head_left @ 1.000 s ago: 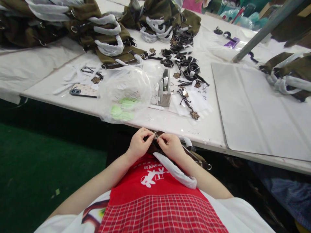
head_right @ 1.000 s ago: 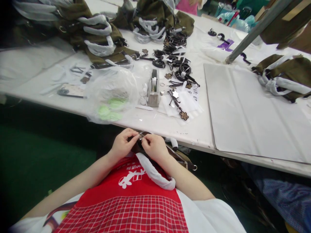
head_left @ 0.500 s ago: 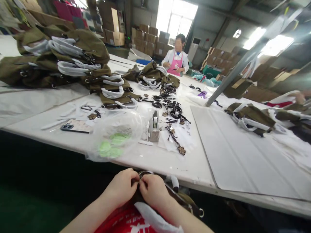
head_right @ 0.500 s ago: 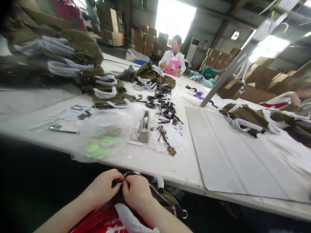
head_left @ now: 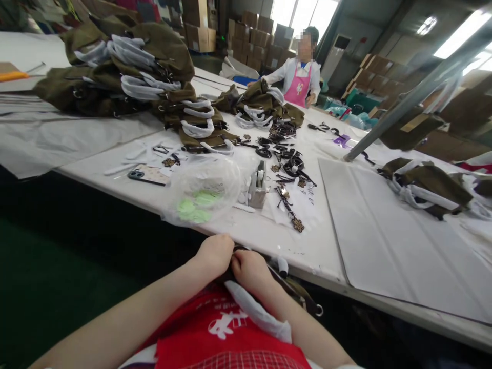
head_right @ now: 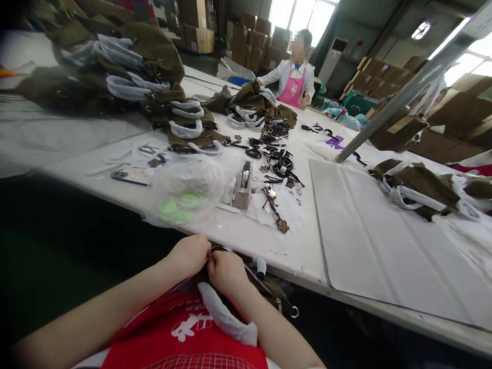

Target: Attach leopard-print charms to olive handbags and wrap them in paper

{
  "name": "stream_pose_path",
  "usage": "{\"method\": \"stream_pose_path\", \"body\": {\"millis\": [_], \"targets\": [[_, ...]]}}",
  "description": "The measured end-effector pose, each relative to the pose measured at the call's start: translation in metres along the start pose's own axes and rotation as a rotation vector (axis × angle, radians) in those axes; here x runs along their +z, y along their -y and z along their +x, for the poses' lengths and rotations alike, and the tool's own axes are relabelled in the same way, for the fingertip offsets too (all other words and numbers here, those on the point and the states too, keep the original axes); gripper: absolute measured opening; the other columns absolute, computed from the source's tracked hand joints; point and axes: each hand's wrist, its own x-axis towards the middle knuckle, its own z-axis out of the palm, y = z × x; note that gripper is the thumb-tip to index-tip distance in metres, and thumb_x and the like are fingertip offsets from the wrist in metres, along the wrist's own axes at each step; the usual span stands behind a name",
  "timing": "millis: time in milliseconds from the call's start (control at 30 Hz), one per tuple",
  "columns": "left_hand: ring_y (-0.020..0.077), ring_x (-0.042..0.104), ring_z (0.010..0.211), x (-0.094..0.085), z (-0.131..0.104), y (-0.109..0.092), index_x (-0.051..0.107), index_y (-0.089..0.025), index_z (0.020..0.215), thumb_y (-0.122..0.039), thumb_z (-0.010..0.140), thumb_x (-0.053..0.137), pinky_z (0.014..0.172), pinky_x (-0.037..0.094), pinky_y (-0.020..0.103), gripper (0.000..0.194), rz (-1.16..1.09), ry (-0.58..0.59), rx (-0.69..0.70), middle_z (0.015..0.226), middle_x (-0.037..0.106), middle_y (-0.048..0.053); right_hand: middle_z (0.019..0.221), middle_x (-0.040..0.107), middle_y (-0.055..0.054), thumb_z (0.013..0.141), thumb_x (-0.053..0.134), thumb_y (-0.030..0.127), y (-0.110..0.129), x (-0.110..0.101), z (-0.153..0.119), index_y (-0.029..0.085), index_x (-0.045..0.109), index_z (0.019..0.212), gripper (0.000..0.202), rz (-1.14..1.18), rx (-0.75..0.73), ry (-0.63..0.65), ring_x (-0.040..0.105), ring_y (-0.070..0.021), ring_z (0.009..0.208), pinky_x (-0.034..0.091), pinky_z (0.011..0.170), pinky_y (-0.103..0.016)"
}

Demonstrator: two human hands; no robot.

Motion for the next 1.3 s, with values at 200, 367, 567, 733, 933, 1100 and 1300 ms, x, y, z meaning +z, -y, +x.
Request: {"method": "stream_pose_path", "body": {"millis": [200,367,567,733,933,1100,1300], "targets": [[0.0319,0.068,0.089,0.002,0.000,0.005,0.074,-0.011,0.083,-0.015,0.083,0.051,0.075,0.052,0.038,0.023,-0.033,0.015,0.012,0.095,0.070,0.019,0.085,0.072,-0.008,0.093,0.043,0.027,0.002,-0.001,0.000,0.018,0.066,0.082,0.027,-0.017,-0.028,0.017,0.063,-0.0191,0.075,0.036,0.065,-0.030],[0.0251,0.066,0.084,-0.004,-0.001,0.020,0.071,-0.018,0.074,-0.019,0.079,0.055,0.070,0.048,0.030,0.017,-0.100,-0.007,0.079,0.089,0.070,0.010,0.086,0.069,-0.009,0.090,0.046,0.023,0.000,-0.001,-0.003,0.017,0.064,0.089,0.020,0.077,-0.005,-0.150,0.062,-0.0200,0.079,0.041,0.071,-0.030],[0.0200,0.061,0.070,0.008,0.010,0.050,0.063,-0.018,0.066,-0.030,0.074,0.058,0.061,0.041,0.028,0.015,-0.440,0.036,0.156,0.075,0.066,0.003,0.095,0.067,-0.005,0.079,0.056,0.012,-0.002,-0.003,-0.007,0.019,0.068,0.105,0.029,0.407,-0.175,-0.283,0.061,-0.0169,0.090,0.046,0.082,-0.026],[0.0196,0.056,0.071,0.030,0.022,0.060,0.054,-0.019,0.064,-0.035,0.072,0.056,0.063,0.040,0.028,0.018,-0.636,0.006,0.167,0.072,0.060,0.002,0.094,0.069,-0.004,0.076,0.061,0.013,-0.004,0.004,0.000,0.021,0.073,0.102,0.030,0.543,-0.140,-0.262,0.063,-0.0156,0.088,0.047,0.083,-0.024],[0.0195,0.053,0.072,0.048,0.027,0.060,0.042,-0.022,0.060,-0.038,0.074,0.052,0.067,0.044,0.030,0.024,-0.778,-0.090,0.165,0.071,0.058,0.002,0.094,0.072,-0.002,0.074,0.068,0.024,-0.009,0.012,0.007,0.025,0.072,0.104,0.031,0.477,-0.055,-0.213,0.065,-0.0196,0.087,0.046,0.080,-0.028],[0.0201,0.056,0.078,0.045,0.014,0.053,0.045,-0.022,0.062,-0.026,0.078,0.050,0.073,0.046,0.032,0.017,-0.672,-0.206,0.169,0.080,0.061,0.004,0.091,0.070,-0.002,0.077,0.068,0.028,-0.012,0.017,0.011,0.028,0.075,0.101,0.025,0.443,-0.012,-0.206,0.064,-0.0185,0.085,0.044,0.076,-0.027],[0.0209,0.058,0.082,0.033,0.000,0.040,0.049,-0.022,0.065,-0.020,0.084,0.047,0.077,0.045,0.035,0.019,-0.517,-0.240,0.188,0.087,0.061,0.006,0.081,0.070,0.000,0.077,0.067,0.024,-0.009,0.010,0.010,0.024,0.075,0.093,0.017,0.390,-0.068,-0.173,0.060,-0.0151,0.073,0.042,0.068,-0.024]]}}
